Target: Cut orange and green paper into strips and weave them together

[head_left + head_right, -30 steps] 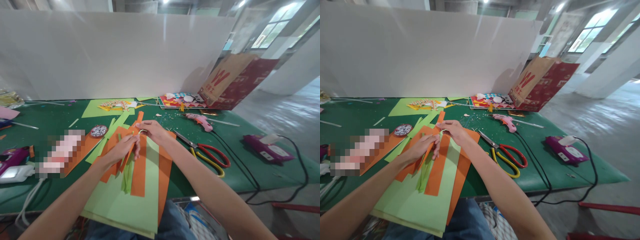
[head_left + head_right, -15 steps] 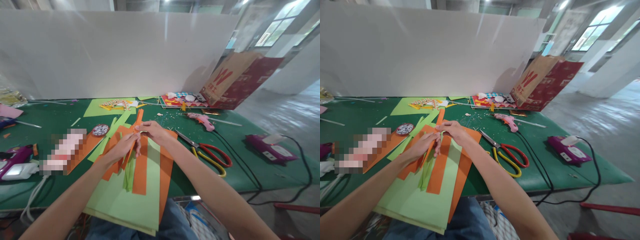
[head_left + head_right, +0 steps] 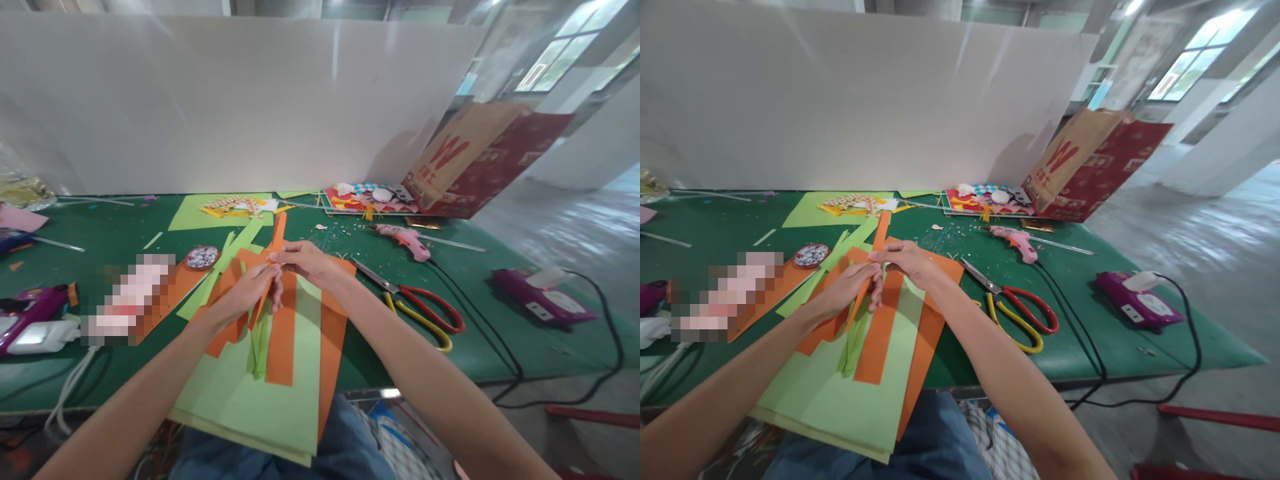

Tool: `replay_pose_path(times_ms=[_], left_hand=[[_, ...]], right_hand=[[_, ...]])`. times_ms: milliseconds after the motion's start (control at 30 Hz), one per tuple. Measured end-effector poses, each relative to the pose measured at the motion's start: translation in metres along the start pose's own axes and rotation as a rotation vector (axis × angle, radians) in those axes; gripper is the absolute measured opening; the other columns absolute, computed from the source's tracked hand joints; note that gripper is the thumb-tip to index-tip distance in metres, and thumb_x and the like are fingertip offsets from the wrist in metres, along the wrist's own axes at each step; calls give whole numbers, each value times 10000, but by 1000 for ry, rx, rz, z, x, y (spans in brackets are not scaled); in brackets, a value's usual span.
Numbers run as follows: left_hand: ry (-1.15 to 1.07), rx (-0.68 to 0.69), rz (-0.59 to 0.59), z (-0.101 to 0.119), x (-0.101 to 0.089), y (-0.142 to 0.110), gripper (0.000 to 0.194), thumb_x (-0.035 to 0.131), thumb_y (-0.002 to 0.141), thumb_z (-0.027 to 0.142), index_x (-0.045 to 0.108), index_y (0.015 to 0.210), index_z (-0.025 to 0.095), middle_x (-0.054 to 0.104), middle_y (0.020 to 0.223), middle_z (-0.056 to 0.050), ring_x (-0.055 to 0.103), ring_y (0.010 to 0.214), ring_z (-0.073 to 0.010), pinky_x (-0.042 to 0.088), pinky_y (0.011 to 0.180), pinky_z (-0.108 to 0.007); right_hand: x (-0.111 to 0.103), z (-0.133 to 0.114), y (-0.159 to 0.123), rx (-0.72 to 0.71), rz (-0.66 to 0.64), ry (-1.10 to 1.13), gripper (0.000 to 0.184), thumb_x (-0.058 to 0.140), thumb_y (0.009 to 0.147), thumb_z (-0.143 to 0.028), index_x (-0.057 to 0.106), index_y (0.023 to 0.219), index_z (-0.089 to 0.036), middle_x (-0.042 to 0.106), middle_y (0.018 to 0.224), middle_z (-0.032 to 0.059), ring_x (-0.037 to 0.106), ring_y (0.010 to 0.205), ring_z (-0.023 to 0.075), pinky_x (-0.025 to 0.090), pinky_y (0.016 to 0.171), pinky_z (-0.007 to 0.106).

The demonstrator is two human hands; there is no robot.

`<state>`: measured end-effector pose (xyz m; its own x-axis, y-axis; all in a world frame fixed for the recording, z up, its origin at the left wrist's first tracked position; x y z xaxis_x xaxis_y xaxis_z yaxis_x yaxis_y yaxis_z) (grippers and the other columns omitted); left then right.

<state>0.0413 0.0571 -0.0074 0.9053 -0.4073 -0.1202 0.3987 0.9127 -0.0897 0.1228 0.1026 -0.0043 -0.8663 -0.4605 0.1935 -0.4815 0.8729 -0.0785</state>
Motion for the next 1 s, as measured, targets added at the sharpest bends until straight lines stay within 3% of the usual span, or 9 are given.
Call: replay_pose_path(times_ms=[300,600,800,1000], left_hand=[[5,-14,-34,-5,1,1,295,388,894,332,395,633,195,516,461,50,536,411,-102,465,543,-246],[16,-9,-24,-3,0,0,306,377,901,338,400,633,193,514,467,49,526,413,-101,466,563,-255],[32,-9,-37,-2,2,-2,332,385,905,361,399,620,192,519,478,38,532,415,-104,447,532,-246],[52,-7,-19,-3,1,-1,335,378,910,332,405,609,187,498,457,40,520,401,-90,479,556,-242]], right_hand=[[-10,-4,4,-49,76,48,257,821,439,-276,591,451,-163,561,565,-28,482,617,80,369,647,259],[-3,-1,2,-25,-7,-9,233,812,466,-304,646,520,-149,602,584,-2,509,615,95,383,658,276],[-8,-6,2,-64,59,33,251,823,439,-282,600,448,-166,555,545,-27,474,589,82,373,635,264],[-7,-5,2,-48,36,24,235,813,465,-272,607,483,-160,536,546,-38,460,581,75,368,634,267]])
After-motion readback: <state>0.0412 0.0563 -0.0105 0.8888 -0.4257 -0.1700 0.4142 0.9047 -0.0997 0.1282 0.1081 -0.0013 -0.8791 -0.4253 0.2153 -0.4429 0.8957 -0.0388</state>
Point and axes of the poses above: each hand's wrist, its own y-axis towards the middle knuckle, its own x-axis out of the palm, z = x × y, the point moved 7 cm from there along y, towards the middle knuckle
